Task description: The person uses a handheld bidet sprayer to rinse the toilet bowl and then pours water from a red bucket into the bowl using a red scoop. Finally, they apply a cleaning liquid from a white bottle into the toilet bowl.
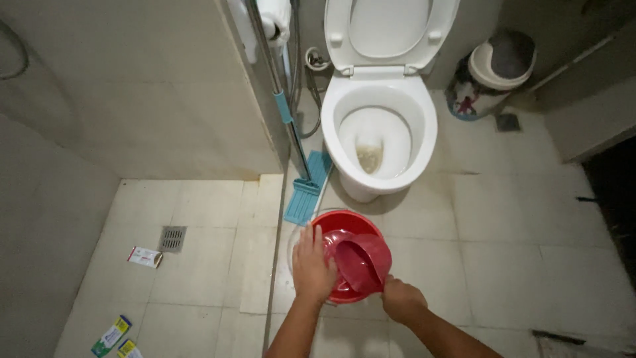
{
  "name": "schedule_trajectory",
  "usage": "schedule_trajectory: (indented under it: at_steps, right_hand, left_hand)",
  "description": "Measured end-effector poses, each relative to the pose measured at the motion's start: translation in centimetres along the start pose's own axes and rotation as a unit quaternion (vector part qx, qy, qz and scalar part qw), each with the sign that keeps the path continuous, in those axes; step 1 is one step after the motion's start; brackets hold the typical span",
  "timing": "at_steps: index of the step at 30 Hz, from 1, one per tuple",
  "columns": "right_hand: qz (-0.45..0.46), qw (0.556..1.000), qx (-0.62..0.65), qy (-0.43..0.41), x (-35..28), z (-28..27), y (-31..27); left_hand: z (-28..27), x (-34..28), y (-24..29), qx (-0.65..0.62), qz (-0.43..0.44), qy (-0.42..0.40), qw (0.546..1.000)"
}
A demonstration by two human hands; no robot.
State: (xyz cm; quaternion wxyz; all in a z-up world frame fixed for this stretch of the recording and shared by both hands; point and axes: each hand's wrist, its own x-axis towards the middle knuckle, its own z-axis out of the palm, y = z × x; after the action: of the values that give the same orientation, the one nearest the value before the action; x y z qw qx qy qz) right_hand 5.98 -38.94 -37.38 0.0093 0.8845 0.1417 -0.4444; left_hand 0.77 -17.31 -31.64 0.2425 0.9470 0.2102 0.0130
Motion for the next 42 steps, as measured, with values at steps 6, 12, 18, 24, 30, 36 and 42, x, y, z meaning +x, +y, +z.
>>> schedule_trajectory:
  at_steps: [6, 12, 18, 24, 30, 36, 42]
  right_hand:
    - [0.011, 1.000, -0.017, 0.014, 5.2, 1.7, -3.8]
    - [-0.001, 0.997, -0.034, 0.074, 15.3, 6.7, -3.8]
    - [0.042, 0.994, -0.005, 0.097, 22.2, 9.8, -3.6]
    - [0.038, 0.996, -0.054, 0.063, 26.9, 11.9, -4.8]
    - [0.110, 0.983, 0.136, -0.047, 31.2, 15.3, -4.7]
    - [0.050, 0.916, 0.383, -0.107, 32.3, 16.7, -3.8]
    - [0.032, 0.824, 0.542, -0.159, 23.8, 10.2, -4.5]
  left_hand:
    - [0.3, 0.7, -2.2, 0.031, 0.070, -0.002, 0.997]
    - [2.8, 2.2, -4.7, 0.035, 0.106, 0.032, 0.993]
    - [5.5, 2.6, -8.4, 0.001, 0.101, 0.025, 0.995]
    - [7.1, 3.9, -11.3, -0.021, 0.133, 0.109, 0.985]
    - [7.9, 4.5, -11.6, -0.039, 0.134, 0.087, 0.986]
    - [7.4, 4.7, -10.5, -0.055, 0.128, 0.091, 0.986]
    - [5.9, 4.0, -8.4, -0.040, 0.082, 0.039, 0.995]
